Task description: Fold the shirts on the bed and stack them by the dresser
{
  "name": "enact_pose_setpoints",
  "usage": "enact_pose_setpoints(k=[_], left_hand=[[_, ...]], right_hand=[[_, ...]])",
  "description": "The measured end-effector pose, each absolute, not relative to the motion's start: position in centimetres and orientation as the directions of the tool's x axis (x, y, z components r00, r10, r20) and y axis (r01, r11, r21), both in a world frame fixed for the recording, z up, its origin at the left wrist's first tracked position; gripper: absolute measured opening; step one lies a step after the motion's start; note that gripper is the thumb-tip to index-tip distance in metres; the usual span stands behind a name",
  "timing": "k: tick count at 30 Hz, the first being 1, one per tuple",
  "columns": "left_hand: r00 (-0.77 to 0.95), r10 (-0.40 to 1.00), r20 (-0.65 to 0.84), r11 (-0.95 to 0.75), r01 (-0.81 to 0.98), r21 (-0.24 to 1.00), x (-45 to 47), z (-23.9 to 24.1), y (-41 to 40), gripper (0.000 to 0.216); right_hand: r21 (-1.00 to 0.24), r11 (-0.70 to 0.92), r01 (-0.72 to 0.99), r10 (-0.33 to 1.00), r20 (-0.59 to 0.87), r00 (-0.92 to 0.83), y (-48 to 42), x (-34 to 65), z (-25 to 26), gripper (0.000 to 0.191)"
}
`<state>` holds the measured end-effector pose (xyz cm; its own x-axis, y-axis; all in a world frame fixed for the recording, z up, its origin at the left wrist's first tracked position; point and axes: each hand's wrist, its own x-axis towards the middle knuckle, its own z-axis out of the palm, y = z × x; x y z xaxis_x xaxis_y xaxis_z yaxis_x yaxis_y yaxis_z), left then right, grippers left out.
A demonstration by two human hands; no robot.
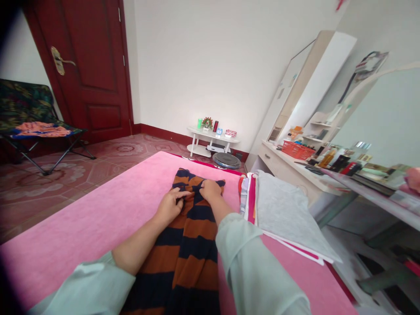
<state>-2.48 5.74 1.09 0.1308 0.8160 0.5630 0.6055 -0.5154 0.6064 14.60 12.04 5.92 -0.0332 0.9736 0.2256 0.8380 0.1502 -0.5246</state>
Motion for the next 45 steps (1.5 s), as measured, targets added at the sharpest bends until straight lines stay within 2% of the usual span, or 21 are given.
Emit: enact_pose_setpoints(k=[1,3,5,8,11,16,20,24,30,37,40,45], left_hand=[[0.104,0.811,0.576,-0.511,0.606,0.61,-2.5,1.1,5.8,0.048],[0.053,0.803,0.593,-0.497,0.609,0.618,-2.5,1.0,6.0,0.049],[0.018,0.805,0.593,-0.465,0.641,0.611,-2.5,0.8,6.1,0.05],[-0.016,0.822,0.569,-0.38,0.729,0.569,-2.5,0.4,6.0,0.049],[-0.049,0.832,0.553,-0.312,0.784,0.537,-2.4,0.0,5.9,0.046],[-0.062,0.812,0.581,-0.295,0.815,0.498,-2.5,0.4,5.7,0.044],[0.019,0.781,0.624,-0.405,0.776,0.484,-2.5,1.6,5.2,0.029],[0.183,0.795,0.578,-0.506,0.726,0.466,-2.0,2.7,4.2,0.021],[0.19,0.851,0.489,-0.414,0.816,0.403,-1.3,2.9,3.5,0.029],[0.199,0.888,0.415,-0.371,0.841,0.393,-2.0,2.4,4.4,0.019],[0.179,0.905,0.387,-0.34,0.851,0.401,-2.1,2.2,4.7,0.011],[0.168,0.915,0.368,-0.319,0.858,0.402,-2.0,1.9,5.0,0.009]], right_hand=[[-0.506,0.122,0.854,0.967,0.253,0.012,12.1,14.4,6.0,0.007],[-0.492,0.112,0.863,0.938,0.338,0.071,12.3,14.2,6.2,0.016],[-0.507,0.169,0.846,0.909,0.412,0.065,12.4,14.4,6.0,0.025],[-0.548,0.213,0.809,0.903,0.427,0.051,12.1,15.6,5.3,0.036],[-0.555,0.147,0.819,0.903,0.413,0.118,11.4,17.8,4.7,0.03],[-0.477,0.041,0.878,0.883,0.428,0.191,8.9,21.1,4.3,0.024],[-0.453,0.137,0.881,0.919,0.39,0.058,4.8,22.0,4.2,0.019],[-0.405,0.299,0.864,0.918,0.371,-0.144,-0.9,21.8,4.5,0.017],[-0.372,0.352,0.859,0.92,0.304,-0.246,-5.4,21.0,4.8,0.016],[-0.375,0.408,0.833,0.899,0.322,-0.296,-2.7,20.2,4.6,0.031],[-0.375,0.354,0.857,0.917,0.32,-0.239,-0.5,20.2,4.2,0.026],[-0.344,0.155,0.926,0.976,0.196,-0.091,1.9,20.2,4.1,0.007]])
